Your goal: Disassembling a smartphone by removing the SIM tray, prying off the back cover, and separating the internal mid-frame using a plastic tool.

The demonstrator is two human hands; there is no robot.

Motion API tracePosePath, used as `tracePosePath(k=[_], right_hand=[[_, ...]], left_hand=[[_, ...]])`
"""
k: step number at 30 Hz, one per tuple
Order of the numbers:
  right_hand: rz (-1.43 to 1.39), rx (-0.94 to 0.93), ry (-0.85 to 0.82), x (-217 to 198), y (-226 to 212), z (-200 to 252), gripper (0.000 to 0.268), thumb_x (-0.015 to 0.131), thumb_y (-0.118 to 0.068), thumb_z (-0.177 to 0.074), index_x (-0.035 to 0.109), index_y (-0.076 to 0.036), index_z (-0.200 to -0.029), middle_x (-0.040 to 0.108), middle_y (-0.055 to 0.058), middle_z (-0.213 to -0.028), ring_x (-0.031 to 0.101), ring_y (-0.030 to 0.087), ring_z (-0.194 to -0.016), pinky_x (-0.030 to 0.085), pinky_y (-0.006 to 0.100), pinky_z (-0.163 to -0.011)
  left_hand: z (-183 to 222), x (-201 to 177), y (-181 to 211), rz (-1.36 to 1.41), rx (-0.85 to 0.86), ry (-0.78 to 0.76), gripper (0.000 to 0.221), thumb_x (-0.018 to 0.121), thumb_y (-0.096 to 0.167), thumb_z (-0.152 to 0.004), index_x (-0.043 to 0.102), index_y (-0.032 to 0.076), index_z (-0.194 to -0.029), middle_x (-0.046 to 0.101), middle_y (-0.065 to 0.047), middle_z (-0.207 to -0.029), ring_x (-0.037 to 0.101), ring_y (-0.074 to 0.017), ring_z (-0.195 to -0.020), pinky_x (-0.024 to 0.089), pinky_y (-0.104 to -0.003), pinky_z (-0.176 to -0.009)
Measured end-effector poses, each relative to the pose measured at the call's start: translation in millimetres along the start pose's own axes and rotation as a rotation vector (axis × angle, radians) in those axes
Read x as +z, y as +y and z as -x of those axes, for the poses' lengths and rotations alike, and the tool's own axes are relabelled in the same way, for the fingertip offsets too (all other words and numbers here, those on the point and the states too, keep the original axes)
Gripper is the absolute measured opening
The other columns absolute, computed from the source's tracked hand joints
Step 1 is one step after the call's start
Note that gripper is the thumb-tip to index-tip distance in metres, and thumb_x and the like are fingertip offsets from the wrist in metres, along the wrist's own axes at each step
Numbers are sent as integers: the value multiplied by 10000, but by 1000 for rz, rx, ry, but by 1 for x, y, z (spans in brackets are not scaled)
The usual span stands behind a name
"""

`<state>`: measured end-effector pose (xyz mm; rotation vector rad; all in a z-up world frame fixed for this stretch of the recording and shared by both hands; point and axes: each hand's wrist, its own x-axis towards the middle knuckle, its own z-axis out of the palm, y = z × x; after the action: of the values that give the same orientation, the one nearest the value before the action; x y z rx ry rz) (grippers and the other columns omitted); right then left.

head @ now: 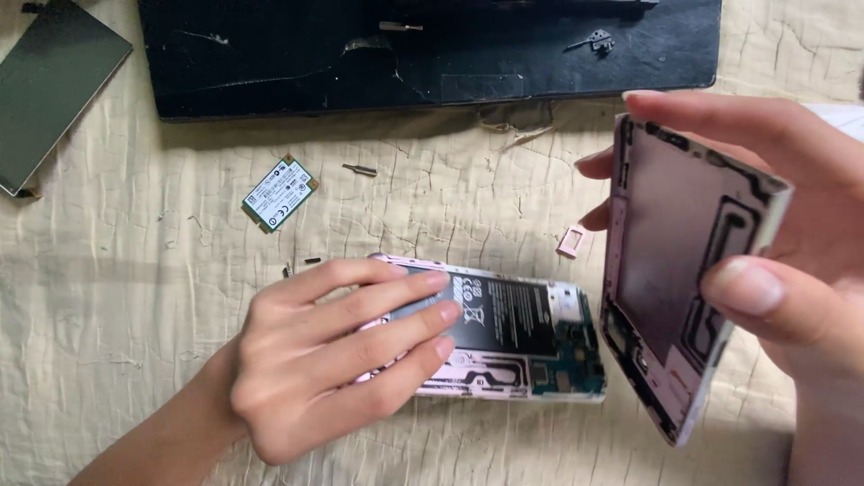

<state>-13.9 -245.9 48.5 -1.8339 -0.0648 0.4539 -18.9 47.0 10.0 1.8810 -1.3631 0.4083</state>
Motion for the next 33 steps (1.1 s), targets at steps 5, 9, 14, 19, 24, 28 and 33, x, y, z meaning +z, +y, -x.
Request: tracePosePath(k=[5,9,14,19,24,28,33], right_hand=[[69,48,138,-6,-8,-6,1106,472,-593,-576,425,19,-1496,706,262,-1242,813,350,-905,708,446,-746],[-5,370,248,-23,-17,-24,848,250,-322,-785,423,-82,-1581,670,304,-1301,729,534,-974,584,655,-781],[25,348,150,-30,-5,-5,832,261,-433,-808,513,-115,-1535,743,236,-1268,758,459,-938,593,617,-700],[38,122,-164,-29,-5,-2,964,517,-790,-760,710,-90,-1394,970,157,-1101,969,257,-752,707,400,-602],[-17,118,-208,-21,-3,4,805,555,-696,-815,792,-110,-1312,1008,126,-1014,995,219,-713,695,338,-532],[-75,127,-253,-16,-3,10,621,602,-574,-885,898,-133,-1206,1059,87,-901,1029,171,-664,680,258,-441],[-161,104,-297,-7,-8,7,562,613,-506,-918,864,-79,-1185,979,94,-892,952,171,-680,656,250,-524]], left_hand=[[5,-8,2,-67,-77,14,89,742,106,-950,712,45,-1007,788,-154,-1004,827,-350,-956,678,-415,-798],[5,-8,3,-84,-66,-11,81,768,81,-940,722,27,-980,777,-175,-996,813,-365,-951,662,-448,-784],[7,-8,2,-91,-44,-13,80,744,83,-952,721,20,-997,771,-186,-1017,805,-372,-969,650,-452,-795],[7,-5,-3,-118,12,7,52,728,61,-959,729,13,-980,770,-197,-982,800,-365,-940,649,-432,-770],[9,-4,-10,-127,35,-20,80,755,62,-956,735,-1,-1001,771,-203,-988,799,-337,-932,650,-404,-745],[8,-2,-15,34,12,-80,107,700,42,-975,736,-31,-1044,752,-210,-957,780,-298,-862,641,-356,-661],[8,3,-15,61,33,-100,350,751,337,-950,726,-6,-1014,738,-169,-922,772,-286,-826,638,-358,-631]])
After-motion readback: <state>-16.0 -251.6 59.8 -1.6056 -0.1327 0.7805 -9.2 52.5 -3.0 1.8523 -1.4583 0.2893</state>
